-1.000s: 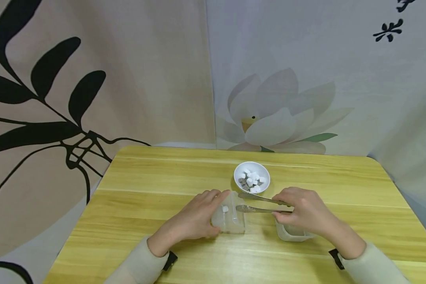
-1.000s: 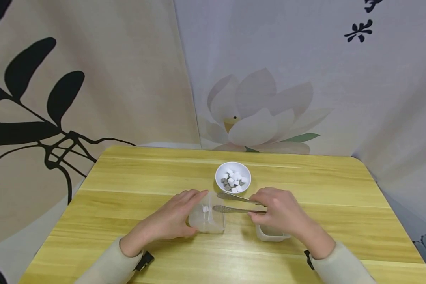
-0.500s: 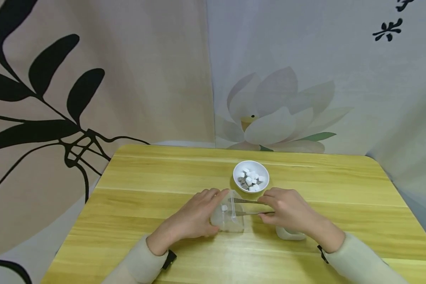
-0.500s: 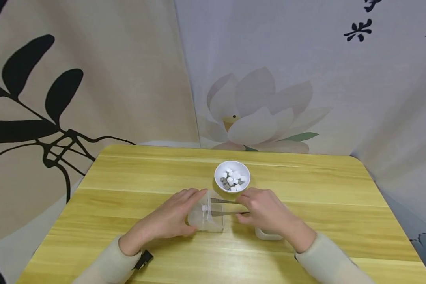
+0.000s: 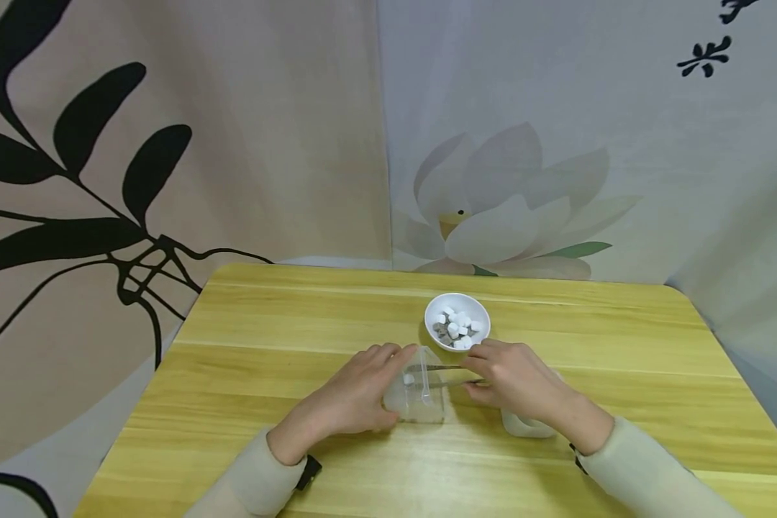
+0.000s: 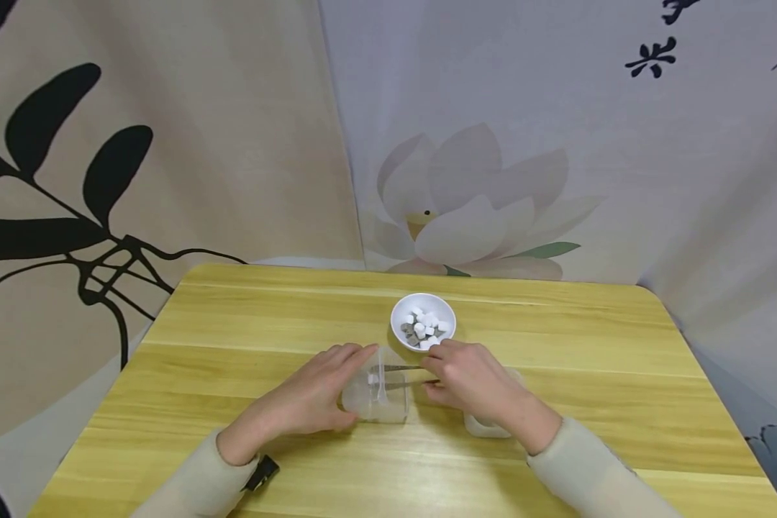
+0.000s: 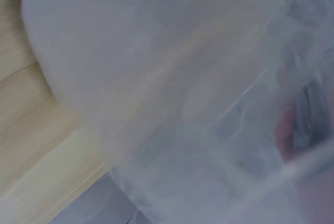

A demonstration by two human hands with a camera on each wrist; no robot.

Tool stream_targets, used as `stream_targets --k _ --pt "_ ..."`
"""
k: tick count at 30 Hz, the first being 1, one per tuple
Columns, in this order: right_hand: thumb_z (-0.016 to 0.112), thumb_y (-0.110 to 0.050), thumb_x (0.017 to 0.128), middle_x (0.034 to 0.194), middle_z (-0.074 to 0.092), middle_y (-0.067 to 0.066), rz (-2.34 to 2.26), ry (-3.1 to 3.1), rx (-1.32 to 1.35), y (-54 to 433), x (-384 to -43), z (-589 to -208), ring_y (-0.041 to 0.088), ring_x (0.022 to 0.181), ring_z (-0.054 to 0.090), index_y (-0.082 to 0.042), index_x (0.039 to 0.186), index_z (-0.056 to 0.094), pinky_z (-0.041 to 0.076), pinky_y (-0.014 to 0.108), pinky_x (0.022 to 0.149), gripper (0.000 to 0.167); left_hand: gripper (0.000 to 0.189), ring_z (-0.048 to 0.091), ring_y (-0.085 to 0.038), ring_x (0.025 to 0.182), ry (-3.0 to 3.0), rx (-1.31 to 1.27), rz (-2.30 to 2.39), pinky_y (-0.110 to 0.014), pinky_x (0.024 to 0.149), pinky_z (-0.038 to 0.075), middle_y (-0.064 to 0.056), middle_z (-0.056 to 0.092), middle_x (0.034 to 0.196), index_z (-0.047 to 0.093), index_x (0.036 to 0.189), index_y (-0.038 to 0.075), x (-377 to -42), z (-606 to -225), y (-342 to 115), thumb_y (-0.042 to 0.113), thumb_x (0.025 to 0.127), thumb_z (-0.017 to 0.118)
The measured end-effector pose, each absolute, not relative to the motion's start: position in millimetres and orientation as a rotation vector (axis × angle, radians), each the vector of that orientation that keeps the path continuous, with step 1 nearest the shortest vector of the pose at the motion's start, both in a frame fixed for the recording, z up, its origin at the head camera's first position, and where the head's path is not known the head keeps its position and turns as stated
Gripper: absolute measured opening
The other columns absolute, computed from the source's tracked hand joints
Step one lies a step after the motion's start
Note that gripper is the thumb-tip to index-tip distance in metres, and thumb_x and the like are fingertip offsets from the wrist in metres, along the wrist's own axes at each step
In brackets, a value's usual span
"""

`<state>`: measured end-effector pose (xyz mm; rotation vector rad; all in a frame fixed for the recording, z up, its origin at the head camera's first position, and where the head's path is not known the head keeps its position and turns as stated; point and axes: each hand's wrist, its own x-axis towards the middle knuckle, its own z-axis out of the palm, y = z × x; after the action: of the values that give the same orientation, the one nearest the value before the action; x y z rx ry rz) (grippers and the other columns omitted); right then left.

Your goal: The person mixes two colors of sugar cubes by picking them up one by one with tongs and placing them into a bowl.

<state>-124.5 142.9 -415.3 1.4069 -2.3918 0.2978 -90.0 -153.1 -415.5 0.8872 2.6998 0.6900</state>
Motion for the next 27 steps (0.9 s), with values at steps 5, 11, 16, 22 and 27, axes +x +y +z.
stream_targets --k 5,11,16,22,27 --pt "0.089 -0.019 0.079 0.093 0.072 -0.001 0.259 -2.391 1.428 142.7 -125.6 -416.5 0.014 0.08 0.065 -0.008 0.096 0.076 0.057 0.027 0.063 0.024 0.107 0.048 -0.025 0.135 2.697 0.893 0.69 -0.049 0.115 0.04 -0.005 0.05 0.148 0.028 0.166 0.014 -90.3 -415.4 -153.0 0.022 0.077 0.089" --pt "0.091 -0.017 0.076 0.092 0.071 -0.001 0.309 -2.359 1.41 148.3 -123.5 -416.3 0.013 0.079 0.064 -0.007 0.096 0.076 0.056 0.027 0.06 0.027 0.108 0.047 -0.026 0.137 2.703 0.89 0.669 -0.049 0.116 0.038 -0.007 0.049 0.15 0.027 0.166 0.014 -90.0 -417.6 -152.1 0.023 0.077 0.089" --pt "0.09 -0.013 0.071 0.089 0.071 -0.003 0.428 -2.321 1.333 162.1 -120.0 -413.3 0.01 0.074 0.063 -0.009 0.094 0.079 0.052 0.023 0.054 0.027 0.108 0.046 -0.027 0.139 2.706 0.884 0.665 -0.049 0.118 0.036 -0.008 0.048 0.151 0.027 0.166 0.015 -89.3 -418.0 -152.2 0.023 0.078 0.088" --pt "0.072 -0.029 0.095 0.087 0.073 -0.004 0.556 -2.259 1.251 182.0 -116.8 -409.3 0.012 0.071 0.068 -0.011 0.092 0.08 0.053 0.024 0.053 0.02 0.106 0.045 -0.027 0.139 2.714 0.884 0.658 -0.049 0.119 0.035 -0.008 0.048 0.151 0.028 0.166 0.014 -89.1 -417.4 -152.7 0.023 0.078 0.087" --pt "0.053 -0.046 0.107 0.088 0.075 -0.002 0.618 -2.206 1.175 198.0 -119.0 -405.0 0.016 0.071 0.07 -0.009 0.093 0.08 0.055 0.026 0.056 0.048 0.105 0.048 -0.028 0.136 2.741 0.904 0.647 -0.05 0.117 0.038 -0.01 0.05 0.148 0.031 0.164 0.011 -89.7 -417.9 -152.4 0.023 0.077 0.087"
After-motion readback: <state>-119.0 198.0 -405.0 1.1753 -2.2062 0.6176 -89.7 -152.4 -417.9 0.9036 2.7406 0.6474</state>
